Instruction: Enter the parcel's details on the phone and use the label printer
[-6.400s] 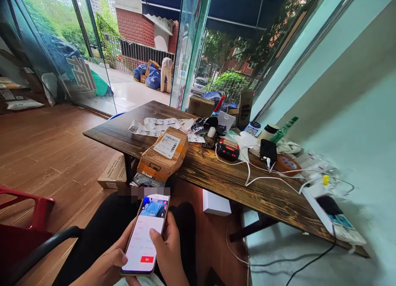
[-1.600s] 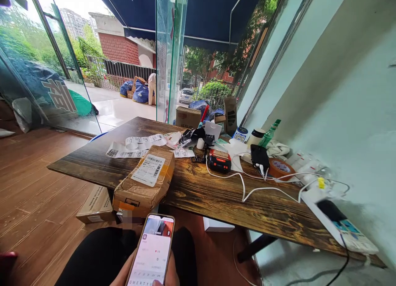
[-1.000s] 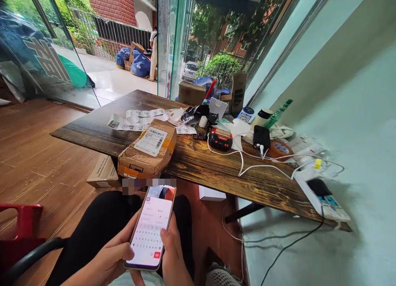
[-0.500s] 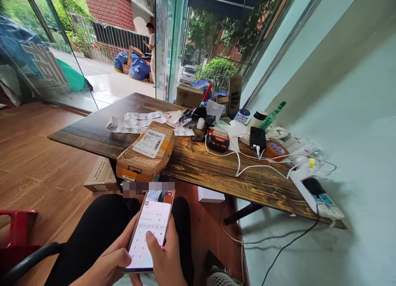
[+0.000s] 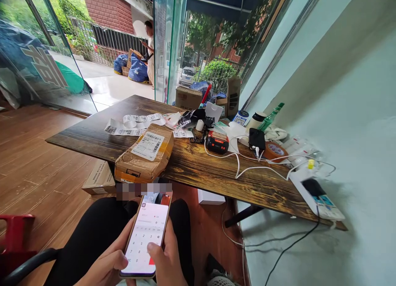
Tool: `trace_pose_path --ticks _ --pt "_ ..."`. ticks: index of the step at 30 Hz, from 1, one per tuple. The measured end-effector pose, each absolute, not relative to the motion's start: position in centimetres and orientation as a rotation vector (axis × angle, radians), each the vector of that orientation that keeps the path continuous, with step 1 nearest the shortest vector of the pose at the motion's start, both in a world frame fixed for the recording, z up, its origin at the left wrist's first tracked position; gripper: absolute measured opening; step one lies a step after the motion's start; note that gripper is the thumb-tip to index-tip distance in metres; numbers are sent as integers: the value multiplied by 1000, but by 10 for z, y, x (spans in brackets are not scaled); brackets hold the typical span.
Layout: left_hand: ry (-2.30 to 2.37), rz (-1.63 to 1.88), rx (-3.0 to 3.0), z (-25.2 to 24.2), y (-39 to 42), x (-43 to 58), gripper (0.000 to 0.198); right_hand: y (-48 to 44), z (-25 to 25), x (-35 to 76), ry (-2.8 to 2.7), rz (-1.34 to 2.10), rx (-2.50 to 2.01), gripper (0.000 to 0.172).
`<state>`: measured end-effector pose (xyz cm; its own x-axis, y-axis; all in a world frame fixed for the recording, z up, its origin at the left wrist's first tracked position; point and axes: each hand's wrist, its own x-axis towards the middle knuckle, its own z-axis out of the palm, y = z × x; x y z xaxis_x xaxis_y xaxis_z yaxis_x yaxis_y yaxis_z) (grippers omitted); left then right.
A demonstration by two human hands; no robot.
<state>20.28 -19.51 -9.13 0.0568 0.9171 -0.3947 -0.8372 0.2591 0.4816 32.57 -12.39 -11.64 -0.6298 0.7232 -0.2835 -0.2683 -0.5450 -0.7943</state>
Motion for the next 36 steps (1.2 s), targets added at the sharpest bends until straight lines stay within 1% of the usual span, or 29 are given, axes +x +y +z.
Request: trace_pose_path --ticks 3,6,10,13,19,22,28,33,36 --pt "697 1389 147 -88 -195 203 108 -116 -119 329 -1063 2189 -729 64" --pt "684 1430 148 -88 -195 204 109 -110 -119 332 -1163 2162 -668 61" --pt "719 1354 181 -89 -195 201 108 -109 -114 333 -1233 2142 -667 55" --pt "724 1312 201 -91 -196 198 108 -111 -113 333 -1246 2108 -763 51" --pt "682 1368 185 -93 -197 199 108 -114 -119 334 -1205 2114 -755 56" --pt "673 1333 198 -94 -197 199 108 -114 -114 334 -1190 2127 -791 55" --pt "716 1382 206 -95 -197 202 107 -116 -103 333 -1195 2102 -844 50" --pt "779 1335 286 -98 -199 203 102 -117 -110 334 -1122 2141 -799 56" --pt "763 1349 268 -99 -200 202 102 -117 -114 334 -1124 2147 -767 55"
